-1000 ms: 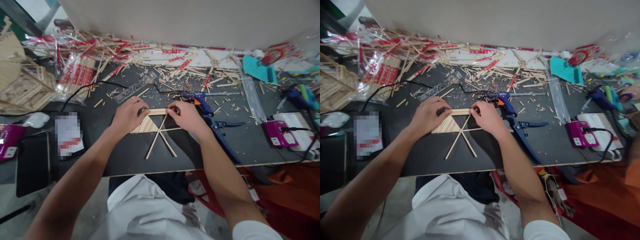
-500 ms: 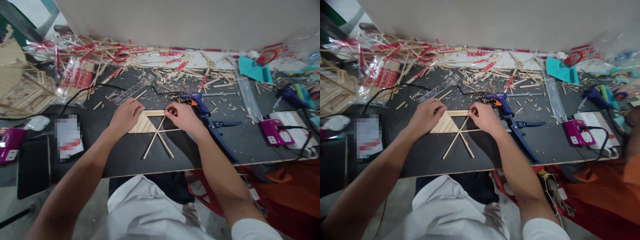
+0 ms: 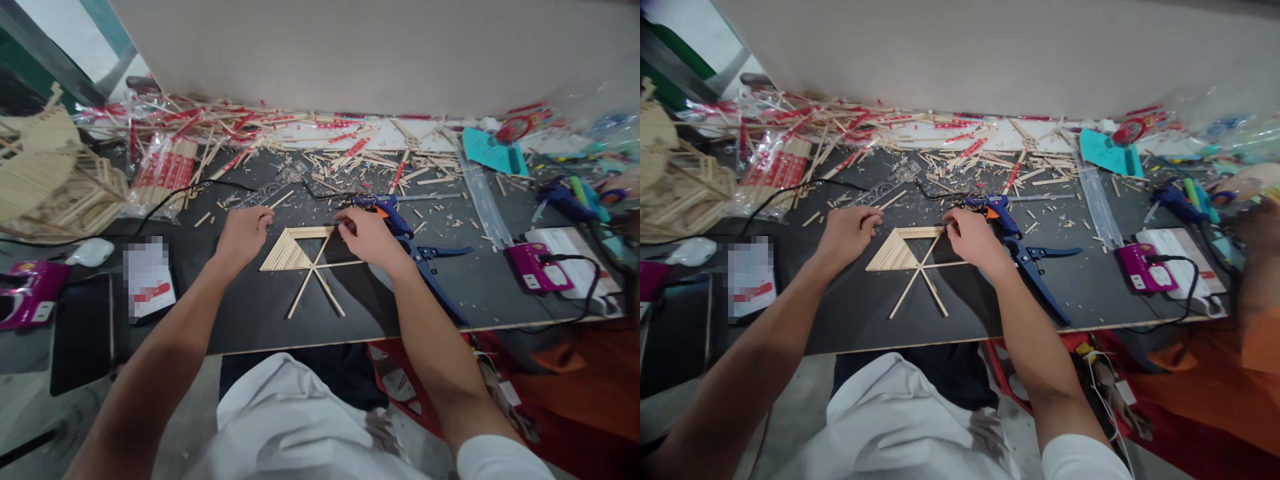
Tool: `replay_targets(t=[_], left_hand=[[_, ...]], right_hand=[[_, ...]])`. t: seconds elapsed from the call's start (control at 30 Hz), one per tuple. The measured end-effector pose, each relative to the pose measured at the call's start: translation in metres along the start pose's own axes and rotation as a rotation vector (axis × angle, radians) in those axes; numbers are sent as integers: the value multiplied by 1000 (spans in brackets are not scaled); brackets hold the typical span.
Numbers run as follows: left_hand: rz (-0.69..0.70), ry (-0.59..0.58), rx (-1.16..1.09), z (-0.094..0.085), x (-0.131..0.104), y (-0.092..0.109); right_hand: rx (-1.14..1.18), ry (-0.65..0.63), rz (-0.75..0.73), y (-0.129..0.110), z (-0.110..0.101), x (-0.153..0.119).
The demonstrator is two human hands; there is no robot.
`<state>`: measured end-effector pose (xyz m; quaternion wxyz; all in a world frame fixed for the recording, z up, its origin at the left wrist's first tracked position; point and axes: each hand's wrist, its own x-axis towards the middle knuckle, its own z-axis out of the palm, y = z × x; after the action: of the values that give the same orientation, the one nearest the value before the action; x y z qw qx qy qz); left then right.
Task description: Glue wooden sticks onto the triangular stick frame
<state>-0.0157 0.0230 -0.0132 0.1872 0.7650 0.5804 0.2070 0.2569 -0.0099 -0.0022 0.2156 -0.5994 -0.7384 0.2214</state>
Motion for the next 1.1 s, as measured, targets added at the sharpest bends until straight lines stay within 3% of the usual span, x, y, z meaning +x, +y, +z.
replay_targets(t=[0.1,0.3,0.77,1.1], left_hand=[[-51,17,-11,0,2,-1],[-122,162,135,-5,2,-2],[-43,99,376,-3,-4,9],[-202,134,273,-14,2,2]], right_hand=[[19,53,-35,0,0,0],[42,72,-111,-2,5,2],[33,36,-155,-4,9,1],[88,38,-143,-9,8,-3]])
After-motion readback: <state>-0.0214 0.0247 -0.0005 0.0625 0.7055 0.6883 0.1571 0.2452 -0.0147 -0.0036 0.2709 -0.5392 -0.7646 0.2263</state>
